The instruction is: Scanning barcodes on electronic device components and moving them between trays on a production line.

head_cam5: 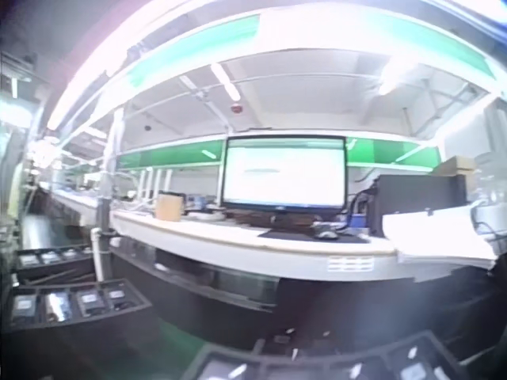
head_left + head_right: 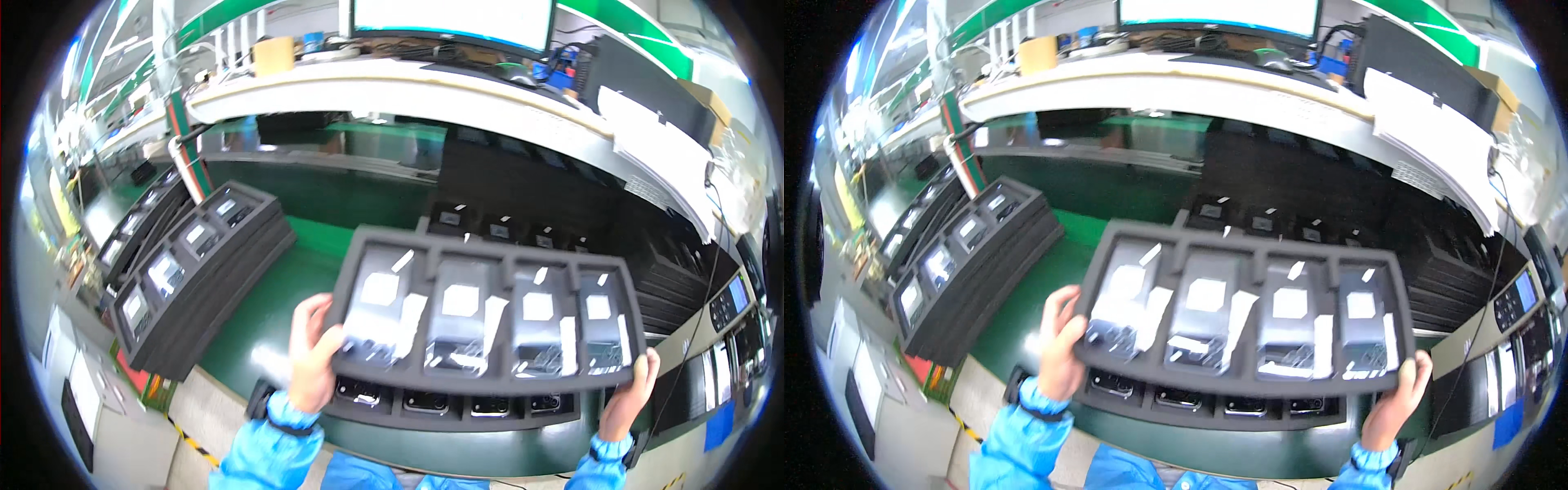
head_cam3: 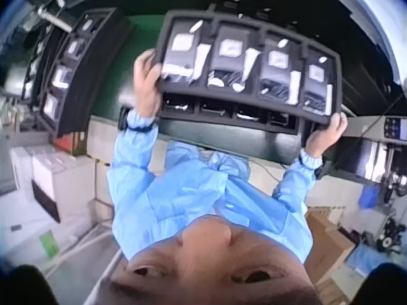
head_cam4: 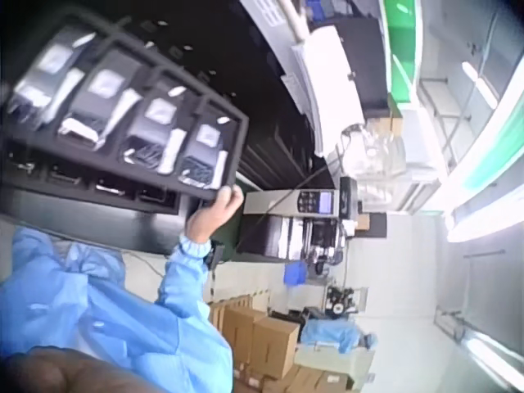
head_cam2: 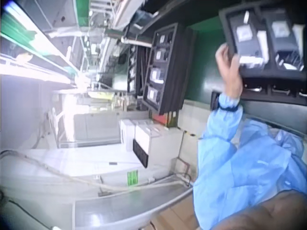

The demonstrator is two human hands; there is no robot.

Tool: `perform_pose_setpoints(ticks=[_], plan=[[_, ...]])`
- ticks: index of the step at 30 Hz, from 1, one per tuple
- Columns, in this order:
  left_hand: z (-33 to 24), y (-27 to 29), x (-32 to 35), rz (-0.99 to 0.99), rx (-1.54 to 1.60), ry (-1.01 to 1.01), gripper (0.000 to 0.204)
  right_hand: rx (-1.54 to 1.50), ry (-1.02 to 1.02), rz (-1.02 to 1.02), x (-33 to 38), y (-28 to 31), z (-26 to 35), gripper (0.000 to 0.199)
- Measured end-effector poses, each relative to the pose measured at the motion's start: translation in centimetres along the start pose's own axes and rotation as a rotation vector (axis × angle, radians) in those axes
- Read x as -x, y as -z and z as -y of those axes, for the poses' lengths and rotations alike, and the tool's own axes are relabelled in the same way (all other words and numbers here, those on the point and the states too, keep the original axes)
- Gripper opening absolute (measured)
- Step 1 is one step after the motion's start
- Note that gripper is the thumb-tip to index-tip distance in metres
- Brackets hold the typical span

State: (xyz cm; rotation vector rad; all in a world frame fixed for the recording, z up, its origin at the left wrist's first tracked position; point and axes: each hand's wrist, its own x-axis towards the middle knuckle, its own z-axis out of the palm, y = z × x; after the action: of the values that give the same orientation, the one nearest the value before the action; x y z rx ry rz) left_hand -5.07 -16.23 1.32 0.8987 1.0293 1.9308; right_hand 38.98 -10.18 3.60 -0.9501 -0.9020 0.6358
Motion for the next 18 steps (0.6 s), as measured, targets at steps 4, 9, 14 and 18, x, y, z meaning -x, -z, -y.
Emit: perform_pose_setpoints(ticks=[4, 9, 14, 18], plan=[[3.7, -6.3, -6.2, 0.062, -0.029, -0.114, 0.059, 0.182, 0.057, -0.047, -7.5, -0.3, -4.7, 0.036], [7.2, -9.8, -11.4, 0.111, -0.188, -0.159, 0.057, 0.314, -0.171, 0.059, -11.4, 0.2, -7.3, 0.046], [9.8, -10.1, -13.0, -0.049, -0.353, -0.304, 0.049, 0.57, -0.032, 0.132, -11.9, 1.4, -9.6, 0.055], [10.6, -10.6, -13.8, -0.128, -0.371, -0.256, 0.042, 0.798, 0.246, 0.117, -14.2, 2.1, -11.7, 0.055]])
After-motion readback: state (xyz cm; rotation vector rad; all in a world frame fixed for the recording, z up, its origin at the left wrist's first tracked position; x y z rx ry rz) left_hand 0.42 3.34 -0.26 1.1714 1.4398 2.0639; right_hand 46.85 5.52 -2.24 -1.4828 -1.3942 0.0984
